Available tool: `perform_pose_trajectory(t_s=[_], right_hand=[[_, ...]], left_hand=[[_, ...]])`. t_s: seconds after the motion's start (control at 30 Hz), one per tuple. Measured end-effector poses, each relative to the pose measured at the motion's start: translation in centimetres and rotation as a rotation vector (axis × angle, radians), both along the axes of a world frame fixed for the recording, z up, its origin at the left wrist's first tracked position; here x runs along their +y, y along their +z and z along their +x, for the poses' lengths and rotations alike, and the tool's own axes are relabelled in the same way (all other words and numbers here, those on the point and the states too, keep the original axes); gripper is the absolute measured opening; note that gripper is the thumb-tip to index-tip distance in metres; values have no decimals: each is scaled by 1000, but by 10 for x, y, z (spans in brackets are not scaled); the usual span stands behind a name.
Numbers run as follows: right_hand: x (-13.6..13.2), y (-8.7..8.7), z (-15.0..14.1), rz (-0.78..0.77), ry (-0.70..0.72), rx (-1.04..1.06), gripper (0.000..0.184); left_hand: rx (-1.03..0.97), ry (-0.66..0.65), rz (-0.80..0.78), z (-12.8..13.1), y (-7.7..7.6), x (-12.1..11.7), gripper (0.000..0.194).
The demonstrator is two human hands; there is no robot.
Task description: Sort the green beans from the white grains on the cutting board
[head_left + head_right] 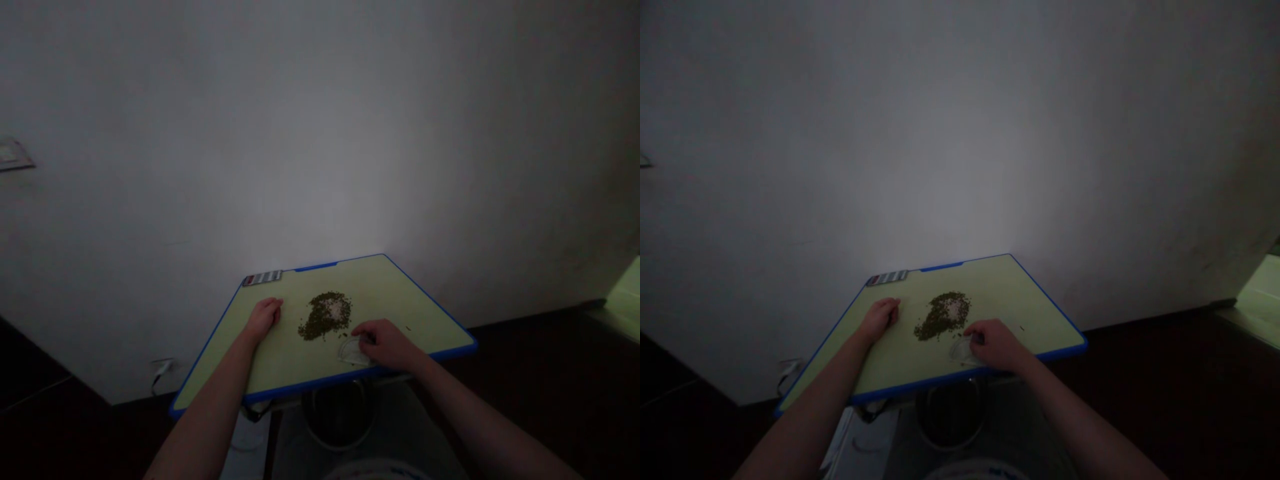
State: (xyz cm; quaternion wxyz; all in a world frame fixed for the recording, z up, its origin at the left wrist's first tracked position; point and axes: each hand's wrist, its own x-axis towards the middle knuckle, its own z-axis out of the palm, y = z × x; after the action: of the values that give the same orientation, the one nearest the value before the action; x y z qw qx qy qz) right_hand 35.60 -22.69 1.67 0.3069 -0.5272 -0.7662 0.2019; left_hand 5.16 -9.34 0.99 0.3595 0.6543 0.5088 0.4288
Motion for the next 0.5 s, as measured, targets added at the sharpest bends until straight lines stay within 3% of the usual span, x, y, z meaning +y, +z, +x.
perform_pose_trajectory(t_s=[0.33, 0.5], right_hand=[[-12, 0, -14, -9, 52, 24, 34], [8, -2, -8, -41, 66, 133, 32]], left_hand=[[24, -4, -4, 3, 4, -3, 40], [35, -14, 17, 0, 1, 1, 40]])
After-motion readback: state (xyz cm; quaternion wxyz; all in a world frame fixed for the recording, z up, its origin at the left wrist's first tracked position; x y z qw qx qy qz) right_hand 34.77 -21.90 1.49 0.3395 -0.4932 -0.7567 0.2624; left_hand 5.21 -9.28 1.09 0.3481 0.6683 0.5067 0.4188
